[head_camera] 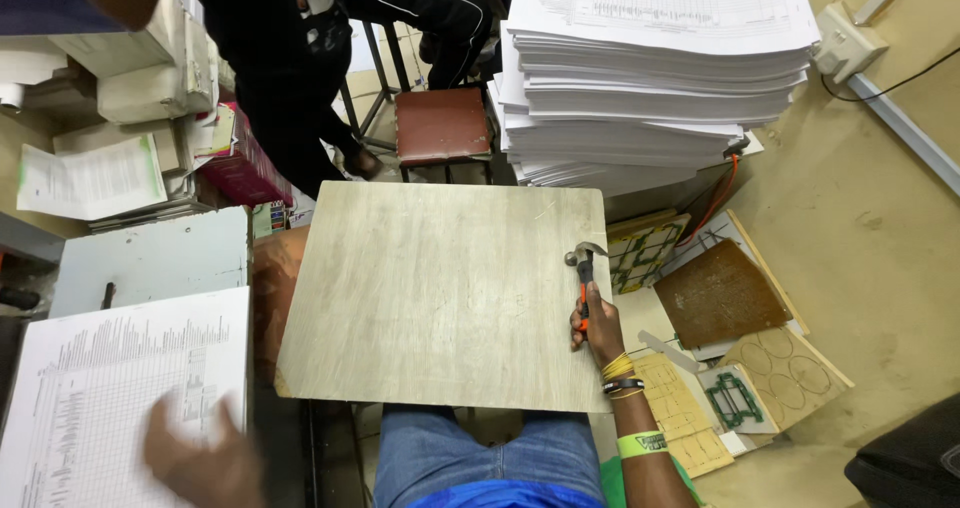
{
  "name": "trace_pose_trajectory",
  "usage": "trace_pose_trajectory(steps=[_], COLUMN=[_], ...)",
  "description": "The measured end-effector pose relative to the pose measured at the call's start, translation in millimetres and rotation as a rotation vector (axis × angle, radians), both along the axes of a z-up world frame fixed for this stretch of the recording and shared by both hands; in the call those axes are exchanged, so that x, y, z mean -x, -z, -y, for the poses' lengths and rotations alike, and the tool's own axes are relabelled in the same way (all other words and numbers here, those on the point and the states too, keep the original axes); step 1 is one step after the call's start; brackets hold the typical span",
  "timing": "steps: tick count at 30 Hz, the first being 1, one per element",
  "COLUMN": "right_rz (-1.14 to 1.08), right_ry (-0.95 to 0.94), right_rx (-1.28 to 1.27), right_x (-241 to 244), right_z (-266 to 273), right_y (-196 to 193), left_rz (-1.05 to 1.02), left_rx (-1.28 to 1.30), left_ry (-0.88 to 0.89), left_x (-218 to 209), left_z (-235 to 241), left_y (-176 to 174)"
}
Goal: The person sits on the floor and repeatedly uses a hammer to strike a sheet of paper placed on a wooden board on their lap. They cycle through multiple sheets, taking one from a stack, hammering it, and moving it aside.
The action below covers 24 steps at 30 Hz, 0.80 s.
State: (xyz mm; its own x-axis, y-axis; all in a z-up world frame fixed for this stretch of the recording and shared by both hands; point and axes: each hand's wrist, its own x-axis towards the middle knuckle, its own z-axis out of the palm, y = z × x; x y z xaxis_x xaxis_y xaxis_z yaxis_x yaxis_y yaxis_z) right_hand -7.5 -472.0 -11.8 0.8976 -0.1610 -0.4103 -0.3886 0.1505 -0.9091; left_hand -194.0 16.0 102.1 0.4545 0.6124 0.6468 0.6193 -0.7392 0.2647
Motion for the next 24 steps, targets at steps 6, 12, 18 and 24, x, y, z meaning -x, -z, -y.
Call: trace_pose_trajectory(steps=[6,12,18,24], right_rz=[-0.048,-0.051,-0.048,-0.021], right_ry=[0.008,0.002,0.004,-0.049], right_rx=[0.021,0.021,0.068,0.025], right_x=[3,4,5,5], right_z=[1,-1,-1,0], right_y=[-2,2,8,10], left_rz=[0.22,-0.113,-0.472,-0.452], left_rx=[0.169,-0.512,-0.761,-0.495], left_ry=[1.08,1.074,1.254,1.435], left_x=[-311,-507,-556,-518], left_z=[156,236,247,239], left_y=[-58,-172,-185,-180])
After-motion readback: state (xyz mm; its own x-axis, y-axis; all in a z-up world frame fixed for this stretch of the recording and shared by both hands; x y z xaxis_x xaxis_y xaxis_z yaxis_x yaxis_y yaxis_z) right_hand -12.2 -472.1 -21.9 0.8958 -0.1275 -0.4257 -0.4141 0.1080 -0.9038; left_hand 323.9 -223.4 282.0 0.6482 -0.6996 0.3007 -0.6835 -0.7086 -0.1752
